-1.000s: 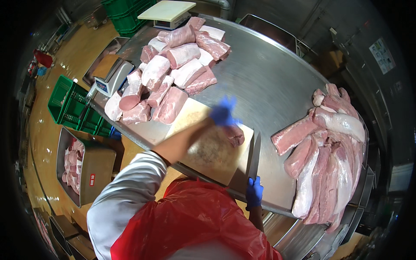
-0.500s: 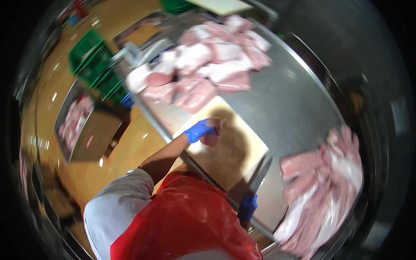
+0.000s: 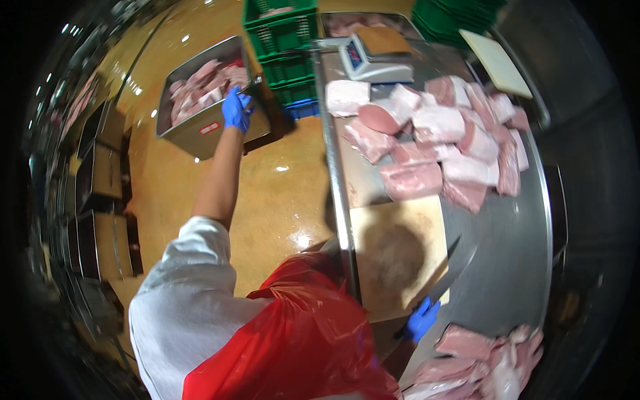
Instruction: The person cuts large pieces of pork belly into smaller portions using a knife on a cutting board. The person places the cut pieces into a metal bin and continues processing additional pieces from a pile on the table.
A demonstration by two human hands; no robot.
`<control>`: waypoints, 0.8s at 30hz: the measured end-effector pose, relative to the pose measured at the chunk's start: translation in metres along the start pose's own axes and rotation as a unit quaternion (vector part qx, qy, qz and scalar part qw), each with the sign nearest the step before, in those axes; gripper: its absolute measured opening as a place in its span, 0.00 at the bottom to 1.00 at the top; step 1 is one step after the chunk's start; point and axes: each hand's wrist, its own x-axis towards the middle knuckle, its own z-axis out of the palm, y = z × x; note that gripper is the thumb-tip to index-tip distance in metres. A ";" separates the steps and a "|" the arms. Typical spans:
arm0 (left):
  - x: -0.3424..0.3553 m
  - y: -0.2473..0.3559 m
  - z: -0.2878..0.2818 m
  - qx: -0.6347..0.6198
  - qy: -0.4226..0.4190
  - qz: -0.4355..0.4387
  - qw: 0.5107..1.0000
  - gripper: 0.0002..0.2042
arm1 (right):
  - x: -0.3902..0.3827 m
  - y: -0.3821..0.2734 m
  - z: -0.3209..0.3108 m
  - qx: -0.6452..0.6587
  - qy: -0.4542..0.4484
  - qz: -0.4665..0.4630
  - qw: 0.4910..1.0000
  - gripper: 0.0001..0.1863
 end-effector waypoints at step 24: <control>-0.944 -0.369 0.250 0.215 -0.866 0.328 0.309 0.38 | -0.401 0.157 -0.055 0.082 0.495 0.372 0.781 0.10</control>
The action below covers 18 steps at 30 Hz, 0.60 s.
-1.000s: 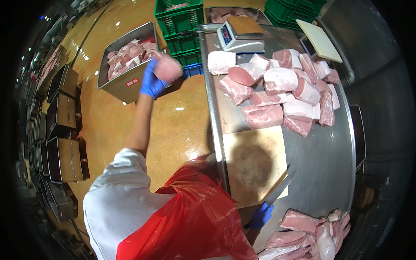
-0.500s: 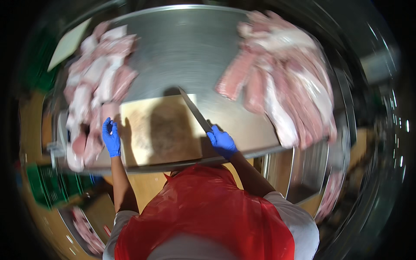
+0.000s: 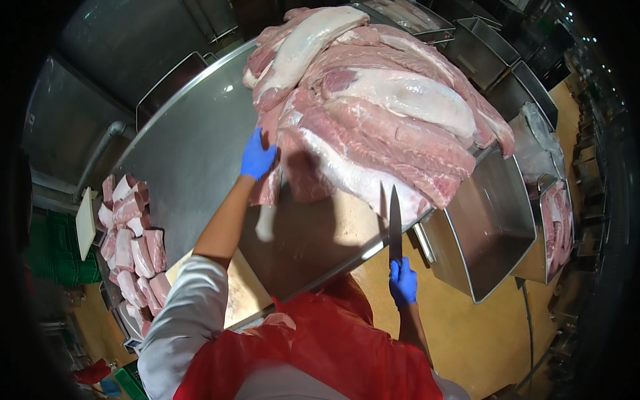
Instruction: The person cuts large pieces of pork belly into smaller portions using a knife on a cutting board. The person places the cut pieces into a metal bin and continues processing additional pieces from a pile on the table.
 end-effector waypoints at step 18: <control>0.242 0.001 0.021 0.152 -0.077 -0.056 0.984 0.44 | 0.010 0.047 -0.047 0.002 0.091 0.102 0.991 0.13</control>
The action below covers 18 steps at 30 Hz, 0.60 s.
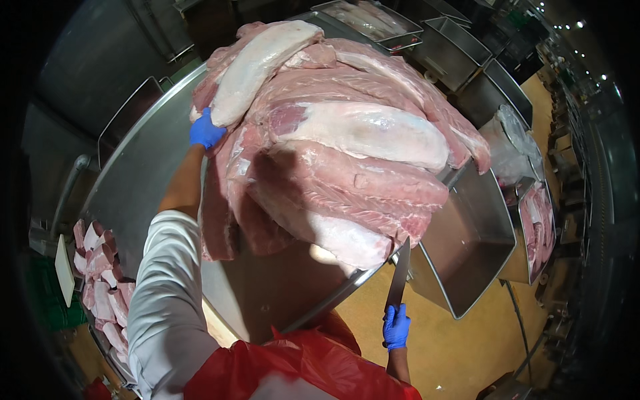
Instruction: The person cuts large pieces of pork belly into smaller portions using a knife on a cutting board. The person places the cut pieces into a metal bin and continues processing additional pieces from a pile on the table.
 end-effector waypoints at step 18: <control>-0.336 -0.102 -0.209 -0.098 -0.239 -0.118 0.959 0.33 | 0.006 -0.072 0.056 0.086 -0.145 -0.143 0.975 0.12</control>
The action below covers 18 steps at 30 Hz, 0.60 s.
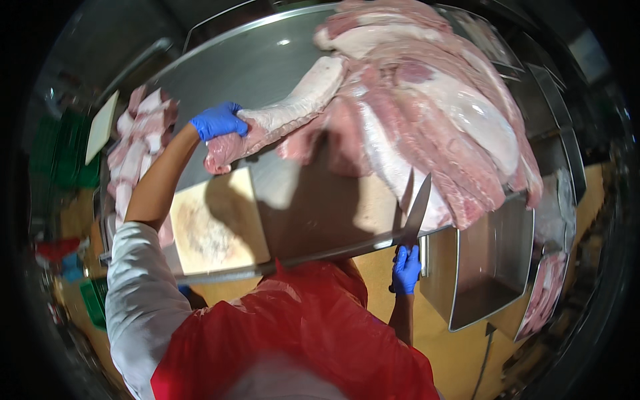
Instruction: The person cuts large pieces of pork belly into smaller portions using a knife on a cutting board. The person places the cut pieces into a metal bin and continues processing additional pieces from a pile on the table.
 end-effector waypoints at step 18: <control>-0.359 -0.251 0.349 -0.033 0.237 -0.310 0.920 0.60 | -0.067 -0.096 0.177 -0.136 -0.259 -0.209 0.933 0.10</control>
